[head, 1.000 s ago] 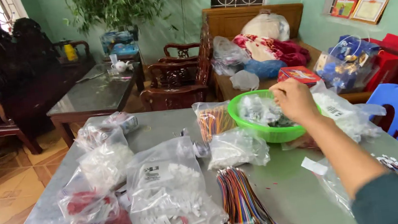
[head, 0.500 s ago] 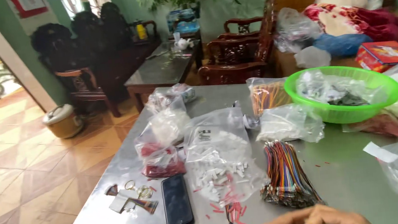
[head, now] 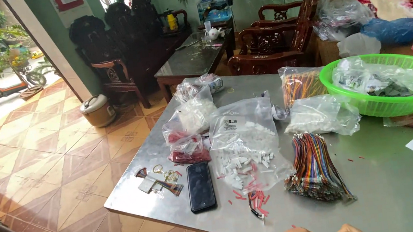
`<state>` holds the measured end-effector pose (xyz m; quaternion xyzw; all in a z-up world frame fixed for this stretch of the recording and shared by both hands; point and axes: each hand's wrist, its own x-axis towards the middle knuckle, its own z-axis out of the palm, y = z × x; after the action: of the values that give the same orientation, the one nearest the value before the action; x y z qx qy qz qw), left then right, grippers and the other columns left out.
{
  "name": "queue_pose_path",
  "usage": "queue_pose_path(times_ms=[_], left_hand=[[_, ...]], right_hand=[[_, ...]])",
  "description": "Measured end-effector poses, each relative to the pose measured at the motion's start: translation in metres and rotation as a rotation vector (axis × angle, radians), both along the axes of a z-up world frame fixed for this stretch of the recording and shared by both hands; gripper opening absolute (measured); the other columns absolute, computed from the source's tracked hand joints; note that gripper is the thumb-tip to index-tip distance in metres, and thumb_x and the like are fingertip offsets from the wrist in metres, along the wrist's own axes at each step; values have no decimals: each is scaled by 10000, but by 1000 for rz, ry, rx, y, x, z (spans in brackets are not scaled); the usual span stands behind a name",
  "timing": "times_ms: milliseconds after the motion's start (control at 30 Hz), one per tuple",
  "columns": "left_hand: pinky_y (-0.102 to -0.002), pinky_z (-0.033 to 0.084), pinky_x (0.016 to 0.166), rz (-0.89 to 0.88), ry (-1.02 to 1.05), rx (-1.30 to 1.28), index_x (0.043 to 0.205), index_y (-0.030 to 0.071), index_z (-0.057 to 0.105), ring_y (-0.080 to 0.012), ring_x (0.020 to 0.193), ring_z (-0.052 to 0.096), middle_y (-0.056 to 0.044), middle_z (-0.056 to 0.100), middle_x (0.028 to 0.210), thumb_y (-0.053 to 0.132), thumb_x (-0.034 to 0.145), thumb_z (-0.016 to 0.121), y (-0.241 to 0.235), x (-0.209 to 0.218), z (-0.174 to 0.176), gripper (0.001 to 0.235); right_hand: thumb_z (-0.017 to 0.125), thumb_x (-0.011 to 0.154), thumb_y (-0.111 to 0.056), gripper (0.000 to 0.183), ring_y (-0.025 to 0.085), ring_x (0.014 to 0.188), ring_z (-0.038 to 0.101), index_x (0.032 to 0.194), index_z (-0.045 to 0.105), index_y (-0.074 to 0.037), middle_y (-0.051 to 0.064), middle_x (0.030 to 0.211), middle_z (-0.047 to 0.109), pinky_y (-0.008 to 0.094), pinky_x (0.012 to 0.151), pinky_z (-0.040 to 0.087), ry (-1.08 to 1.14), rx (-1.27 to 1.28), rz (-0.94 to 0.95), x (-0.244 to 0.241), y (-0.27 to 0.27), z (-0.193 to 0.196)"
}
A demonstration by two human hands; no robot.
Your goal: The person assembles electronic components by inserting white plastic connectors onto the ends of multi-colored ribbon cables. They handle the cables and connectors by hand, repeatedly picking up a cable, aligning a connector, and pressing it onto the cable end.
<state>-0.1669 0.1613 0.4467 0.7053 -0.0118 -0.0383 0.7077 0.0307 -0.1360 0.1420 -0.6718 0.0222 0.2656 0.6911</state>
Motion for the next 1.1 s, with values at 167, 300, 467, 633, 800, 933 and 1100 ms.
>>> queue_pose_path(times_ms=[167, 300, 467, 633, 800, 933, 1100], left_hand=[[-208, 484, 652, 163, -218, 230, 868, 217, 786, -20, 681, 619, 87, 727, 740, 276, 885, 794, 32, 25, -20, 62], [-302, 504, 974, 404, 176, 949, 1192, 394, 737, -190, 1073, 714, 132, 702, 1250, -25, 653, 607, 160, 77, 0, 695], [-460, 533, 810, 457, 113, 1352, 1118, 366, 779, -309, 1044, 707, -26, 762, 1091, 219, 878, 550, 257, 101, 16, 363], [-519, 599, 714, 409, 49, 1540, 1338, 221, 598, -302, 1146, 622, -48, 675, 1205, -10, 842, 491, 223, 92, 39, 558], [-463, 497, 940, 123, -412, 1163, 1278, 237, 683, -284, 1144, 581, -28, 662, 1224, 208, 837, 771, 130, 72, 18, 450], [-476, 443, 987, 27, -534, 1165, 1393, 186, 545, -312, 1239, 481, -92, 514, 1386, 475, 713, 947, 101, 61, -5, 841], [-507, 401, 1029, 63, -534, 1171, 1421, 165, 522, -322, 1327, 416, -112, 481, 1464, 345, 877, 703, 102, 56, -11, 601]], right_hand=[[574, 903, 151, 491, 573, 1231, 707, 1385, 663, 124, 489, 1281, 761, 583, 1103, 467, 177, 172, 11, 14, -22, 4], [406, 1029, 108, 395, 612, 1247, 517, 1387, 558, 177, 489, 1269, 566, 682, 1124, 353, 361, 207, -472, -43, -25, 157], [826, 800, 23, 192, 196, 772, 771, 976, 899, -2, 166, 794, 854, 274, 816, 561, -530, -379, -430, -129, 41, 259], [852, 733, -301, 255, 7, 922, 747, 985, 816, -301, -160, 1061, 748, 208, 821, 535, -1168, -715, -257, -116, 65, 271], [966, 608, -402, 992, 366, 1494, 341, 1476, 529, -201, 164, 1595, 399, 498, 1221, 286, -1548, -890, -46, -95, 113, 297], [796, 796, -223, 751, 358, 1487, 314, 1492, 512, -232, 182, 1581, 359, 480, 1216, 279, -1464, -977, 45, -65, 125, 269], [821, 779, -300, 803, 361, 1495, 311, 1506, 495, -200, 186, 1608, 350, 486, 1217, 269, -1479, -986, -6, -65, 114, 284]])
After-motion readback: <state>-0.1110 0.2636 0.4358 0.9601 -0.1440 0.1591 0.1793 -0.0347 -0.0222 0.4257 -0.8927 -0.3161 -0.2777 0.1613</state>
